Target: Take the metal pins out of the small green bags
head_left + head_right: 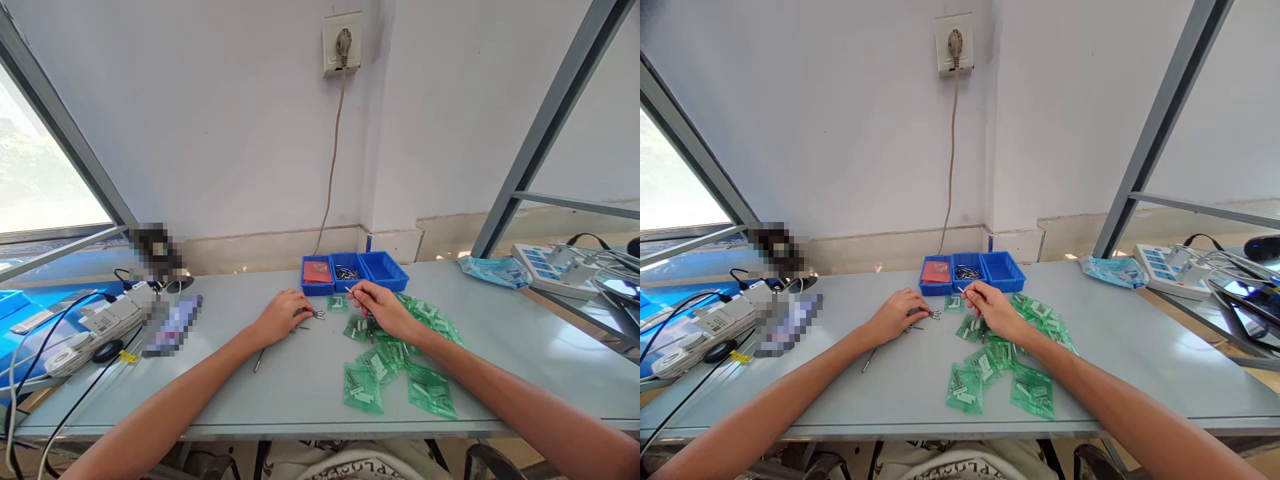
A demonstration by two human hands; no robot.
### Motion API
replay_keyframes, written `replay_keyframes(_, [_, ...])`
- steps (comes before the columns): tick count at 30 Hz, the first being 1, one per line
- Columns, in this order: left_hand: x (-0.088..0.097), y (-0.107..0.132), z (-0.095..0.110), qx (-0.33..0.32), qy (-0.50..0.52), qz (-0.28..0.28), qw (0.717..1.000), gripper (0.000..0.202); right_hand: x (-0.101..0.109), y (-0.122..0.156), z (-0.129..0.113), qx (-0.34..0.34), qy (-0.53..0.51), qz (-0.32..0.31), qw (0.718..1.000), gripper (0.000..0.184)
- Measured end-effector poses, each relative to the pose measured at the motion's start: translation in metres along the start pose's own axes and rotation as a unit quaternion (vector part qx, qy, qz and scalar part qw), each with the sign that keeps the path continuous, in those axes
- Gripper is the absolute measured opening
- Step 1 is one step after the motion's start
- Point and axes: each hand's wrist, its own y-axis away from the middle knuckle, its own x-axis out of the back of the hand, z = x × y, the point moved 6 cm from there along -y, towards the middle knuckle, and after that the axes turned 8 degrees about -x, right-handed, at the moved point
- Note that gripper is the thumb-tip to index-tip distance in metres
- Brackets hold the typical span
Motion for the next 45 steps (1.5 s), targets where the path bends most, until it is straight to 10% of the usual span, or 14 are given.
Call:
replay_keyframes(22, [-0.001, 0.000, -0.001, 0.011, 0.023, -0.006, 1.000, 0.020, 0.013, 0.001, -0.010, 0.066, 0.059, 0.092, 0.992, 0.020])
replay_keyframes(38, [0.001, -0.003, 0.001, 0.014, 0.065, -0.002, 0.998, 0.020, 0.017, -0.010, 0.005, -0.068, -0.146, 0.089, 0.983, 0.043])
replay_keyframes(45, [-0.002, -0.005, 0.000, 0.012, 0.080, -0.006, 0.997, 0.021, 0.001, -0.001, -0.008, 0.067, 0.114, 0.021, 0.991, 0.027])
